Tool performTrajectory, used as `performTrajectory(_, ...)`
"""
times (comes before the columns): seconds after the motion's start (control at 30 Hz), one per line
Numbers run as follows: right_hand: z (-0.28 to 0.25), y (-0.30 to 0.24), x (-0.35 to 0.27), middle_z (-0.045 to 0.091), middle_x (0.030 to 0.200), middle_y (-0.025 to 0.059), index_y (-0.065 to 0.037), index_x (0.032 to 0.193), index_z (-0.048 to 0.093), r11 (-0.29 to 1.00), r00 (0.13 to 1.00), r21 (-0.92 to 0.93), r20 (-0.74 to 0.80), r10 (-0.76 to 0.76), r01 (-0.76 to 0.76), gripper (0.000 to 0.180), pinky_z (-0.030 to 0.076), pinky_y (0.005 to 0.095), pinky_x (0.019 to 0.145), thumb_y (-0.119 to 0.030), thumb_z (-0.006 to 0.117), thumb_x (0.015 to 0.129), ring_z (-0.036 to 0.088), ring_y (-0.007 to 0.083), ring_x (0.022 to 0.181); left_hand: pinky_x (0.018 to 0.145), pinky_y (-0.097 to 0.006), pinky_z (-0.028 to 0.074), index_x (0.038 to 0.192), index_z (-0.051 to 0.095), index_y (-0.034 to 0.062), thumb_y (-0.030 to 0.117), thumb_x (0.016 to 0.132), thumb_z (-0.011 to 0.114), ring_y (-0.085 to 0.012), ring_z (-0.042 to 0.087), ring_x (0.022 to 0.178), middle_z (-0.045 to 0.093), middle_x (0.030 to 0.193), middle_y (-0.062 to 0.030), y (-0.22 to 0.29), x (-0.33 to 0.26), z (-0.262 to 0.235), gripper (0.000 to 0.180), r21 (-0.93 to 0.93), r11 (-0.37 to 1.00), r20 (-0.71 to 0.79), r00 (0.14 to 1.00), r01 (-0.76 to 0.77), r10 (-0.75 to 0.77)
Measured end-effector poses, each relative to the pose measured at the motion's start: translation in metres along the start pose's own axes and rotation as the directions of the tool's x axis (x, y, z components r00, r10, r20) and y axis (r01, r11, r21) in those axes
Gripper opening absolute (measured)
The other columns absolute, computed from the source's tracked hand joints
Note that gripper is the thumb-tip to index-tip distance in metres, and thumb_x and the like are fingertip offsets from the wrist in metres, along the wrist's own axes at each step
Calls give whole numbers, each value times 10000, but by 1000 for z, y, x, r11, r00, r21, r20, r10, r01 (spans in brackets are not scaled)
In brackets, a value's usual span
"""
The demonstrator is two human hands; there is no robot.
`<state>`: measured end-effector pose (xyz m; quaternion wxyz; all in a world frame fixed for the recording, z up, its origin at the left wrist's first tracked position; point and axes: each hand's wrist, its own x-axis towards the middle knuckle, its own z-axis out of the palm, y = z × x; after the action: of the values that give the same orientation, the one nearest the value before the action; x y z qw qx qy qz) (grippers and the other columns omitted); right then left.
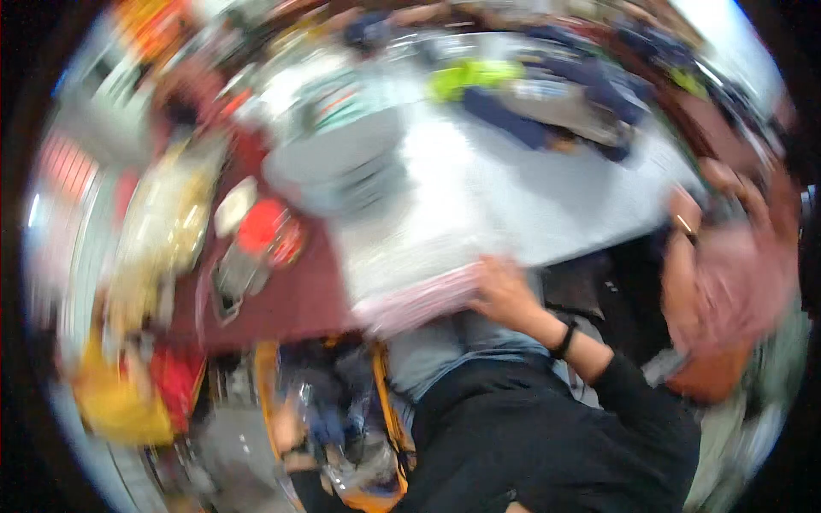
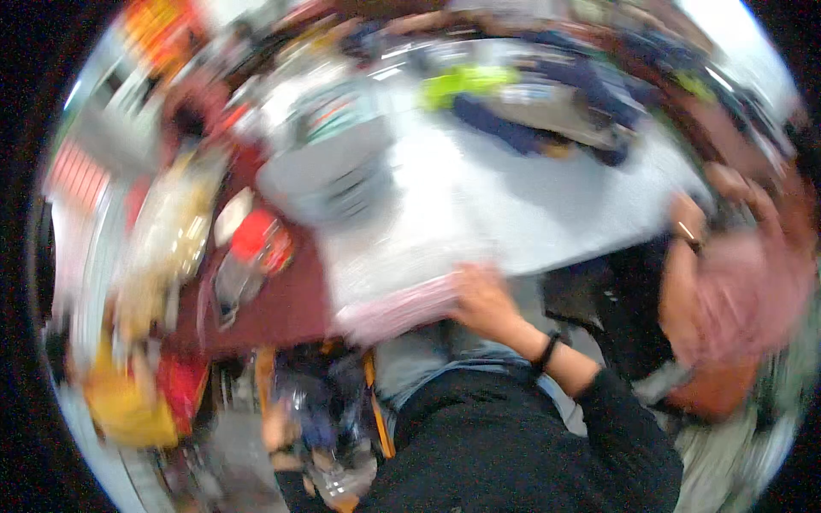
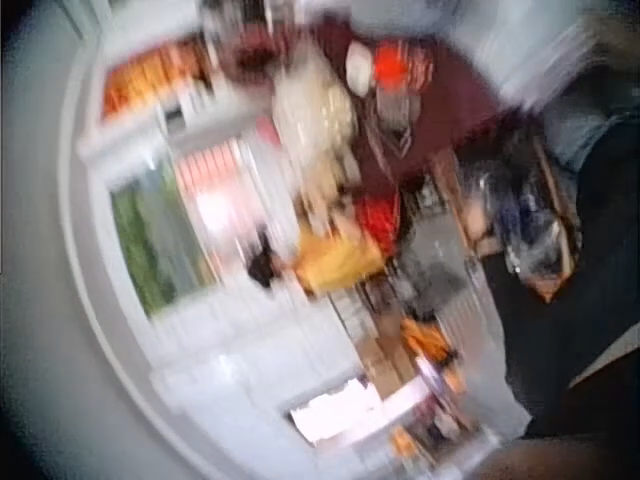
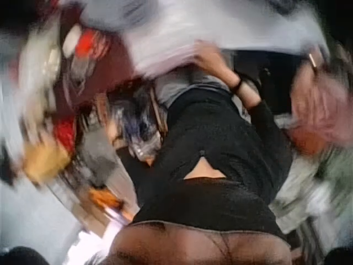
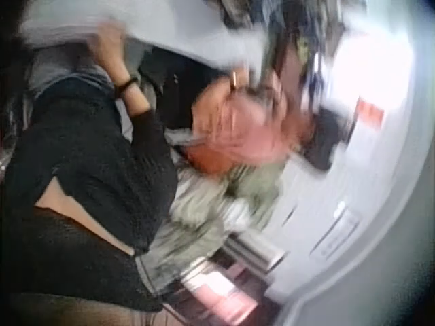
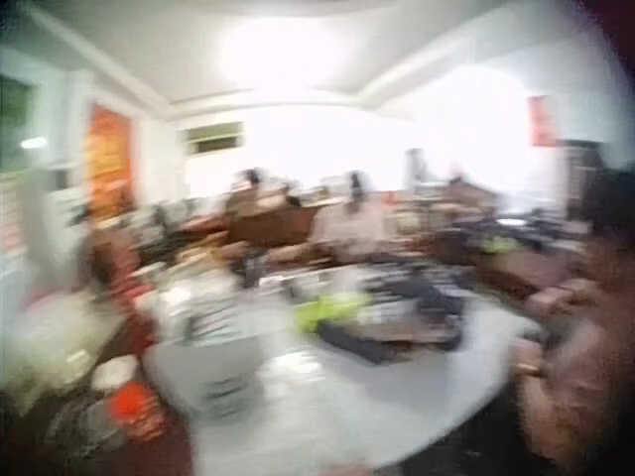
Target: Inspecting and placing plastic clogs into clear plastic bags for packaging.
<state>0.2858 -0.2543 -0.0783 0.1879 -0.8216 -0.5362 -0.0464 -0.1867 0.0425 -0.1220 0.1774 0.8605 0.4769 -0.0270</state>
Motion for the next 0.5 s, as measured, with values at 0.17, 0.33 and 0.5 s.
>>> performTrajectory(0.17, 12, 8, 16, 419, 1372, 202, -47, 1230, 522, 998, 995, 67, 97, -9, 2, 546, 190, 580, 1091, -403, 596, 823, 350, 359, 1308, 963, -429, 409, 1194, 558, -60, 207, 898, 577, -358, 531, 1111, 566, 1214, -240, 136, 20, -127, 399, 112, 956, -24, 961, -270, 274)
performTrajectory(0.33, 39, 6, 25, 468, 1306, 201, -50, 1176, 555, 996, 995, -36, -58, -81, 79, 501, 244, 570, 1061, -403, 571, 821, 419, 375, 1232, 1006, -443, 370, 1233, 522, -50, 181, 909, 546, -408, 482, 1160, 529, 1235, -256, 243, 67, -87, 399, -124, 664, 12, 668, -737, 744)
performTrajectory(0.5, 37, 7, 38, 577, 966, 110, -47, 953, 592, 997, 991, 48, 117, -60, 55, 406, 425, 438, 809, -414, 614, 780, 547, 301, 949, 940, -492, 408, 1182, 573, 18, 251, 913, 520, -457, 503, 1094, 513, 1215, -306, 291, 132, -23, 360, -172, 369, 108, 355, -913, 929)
